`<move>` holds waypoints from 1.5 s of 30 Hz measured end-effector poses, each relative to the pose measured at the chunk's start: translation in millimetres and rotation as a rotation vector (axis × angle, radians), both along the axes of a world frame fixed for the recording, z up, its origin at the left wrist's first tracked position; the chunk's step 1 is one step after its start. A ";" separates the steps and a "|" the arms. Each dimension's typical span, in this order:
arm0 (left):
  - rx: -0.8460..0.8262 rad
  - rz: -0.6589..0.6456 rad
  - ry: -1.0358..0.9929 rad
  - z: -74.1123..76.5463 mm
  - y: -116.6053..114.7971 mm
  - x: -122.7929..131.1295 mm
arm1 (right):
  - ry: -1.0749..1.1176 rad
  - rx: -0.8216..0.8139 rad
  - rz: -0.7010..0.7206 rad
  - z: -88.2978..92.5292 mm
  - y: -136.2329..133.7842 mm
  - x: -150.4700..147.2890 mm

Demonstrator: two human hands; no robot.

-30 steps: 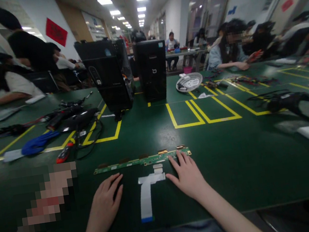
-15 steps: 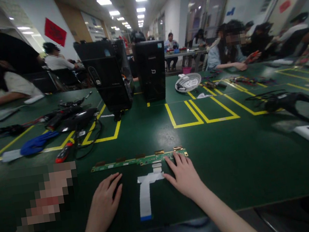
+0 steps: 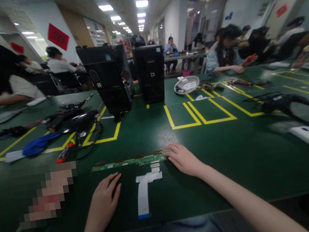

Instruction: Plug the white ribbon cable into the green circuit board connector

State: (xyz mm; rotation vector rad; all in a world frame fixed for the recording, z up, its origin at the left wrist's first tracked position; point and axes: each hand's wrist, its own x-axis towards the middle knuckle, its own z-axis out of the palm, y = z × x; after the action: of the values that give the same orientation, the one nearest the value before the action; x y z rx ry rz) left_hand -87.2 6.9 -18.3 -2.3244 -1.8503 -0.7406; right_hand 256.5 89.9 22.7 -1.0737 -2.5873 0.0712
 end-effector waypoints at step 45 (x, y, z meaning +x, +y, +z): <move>-0.103 -0.373 0.028 11.9 1.0 122.1 | -0.021 -0.117 -0.042 -27.2 -13.7 -4.1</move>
State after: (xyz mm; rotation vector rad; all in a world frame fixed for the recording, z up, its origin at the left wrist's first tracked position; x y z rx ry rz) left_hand 34.9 7.9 -6.4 -2.7707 -1.4912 -0.6538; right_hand 252.4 76.2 -4.5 -1.1747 -2.6057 0.2048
